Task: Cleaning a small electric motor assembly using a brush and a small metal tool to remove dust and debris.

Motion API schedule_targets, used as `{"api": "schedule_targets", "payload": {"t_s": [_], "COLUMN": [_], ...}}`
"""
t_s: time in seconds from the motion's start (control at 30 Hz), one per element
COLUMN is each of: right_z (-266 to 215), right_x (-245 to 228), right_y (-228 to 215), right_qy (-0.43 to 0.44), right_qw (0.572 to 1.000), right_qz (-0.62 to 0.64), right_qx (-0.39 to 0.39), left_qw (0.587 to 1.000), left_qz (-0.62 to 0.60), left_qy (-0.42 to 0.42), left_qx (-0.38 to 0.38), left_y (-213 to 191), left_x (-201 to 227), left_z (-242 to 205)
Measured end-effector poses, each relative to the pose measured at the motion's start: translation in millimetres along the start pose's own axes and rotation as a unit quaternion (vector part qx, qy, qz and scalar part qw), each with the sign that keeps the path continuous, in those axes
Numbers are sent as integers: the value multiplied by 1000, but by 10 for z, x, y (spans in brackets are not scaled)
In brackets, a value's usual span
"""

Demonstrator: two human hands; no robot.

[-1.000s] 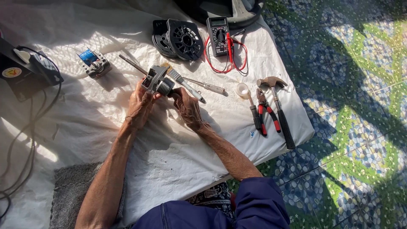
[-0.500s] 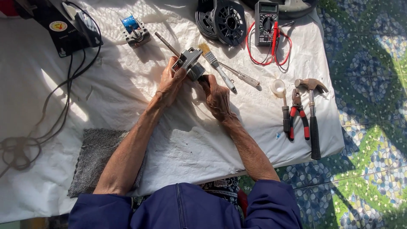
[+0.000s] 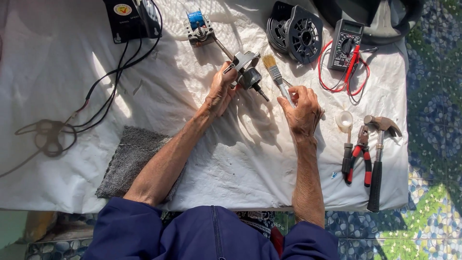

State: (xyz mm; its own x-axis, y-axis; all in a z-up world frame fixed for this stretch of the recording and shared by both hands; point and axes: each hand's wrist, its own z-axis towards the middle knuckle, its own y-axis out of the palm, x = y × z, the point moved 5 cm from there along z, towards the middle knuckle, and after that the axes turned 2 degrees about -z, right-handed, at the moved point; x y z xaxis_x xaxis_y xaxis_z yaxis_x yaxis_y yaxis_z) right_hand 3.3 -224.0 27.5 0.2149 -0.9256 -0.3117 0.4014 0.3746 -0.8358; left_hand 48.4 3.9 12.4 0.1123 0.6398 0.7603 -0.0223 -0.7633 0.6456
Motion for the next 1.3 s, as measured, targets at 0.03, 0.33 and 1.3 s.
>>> {"api": "schedule_targets", "payload": {"t_s": [0.03,0.33,1.3], "right_z": [-19,52,33], "right_x": [9,117,432], "right_y": [23,-38,-138], "right_qy": [-4,13,114], "right_qw": [1000,997,814], "right_qz": [0,49,562], "right_qx": [2,66,90], "left_qw": [1000,1000,988], "left_qz": [-1,-4,142], "left_qy": [4,-13,41], "left_qx": [0,20,-52], "left_y": [2,120,-224], "left_x": [-2,149,-425], "left_z": [-9,-82,259]}}
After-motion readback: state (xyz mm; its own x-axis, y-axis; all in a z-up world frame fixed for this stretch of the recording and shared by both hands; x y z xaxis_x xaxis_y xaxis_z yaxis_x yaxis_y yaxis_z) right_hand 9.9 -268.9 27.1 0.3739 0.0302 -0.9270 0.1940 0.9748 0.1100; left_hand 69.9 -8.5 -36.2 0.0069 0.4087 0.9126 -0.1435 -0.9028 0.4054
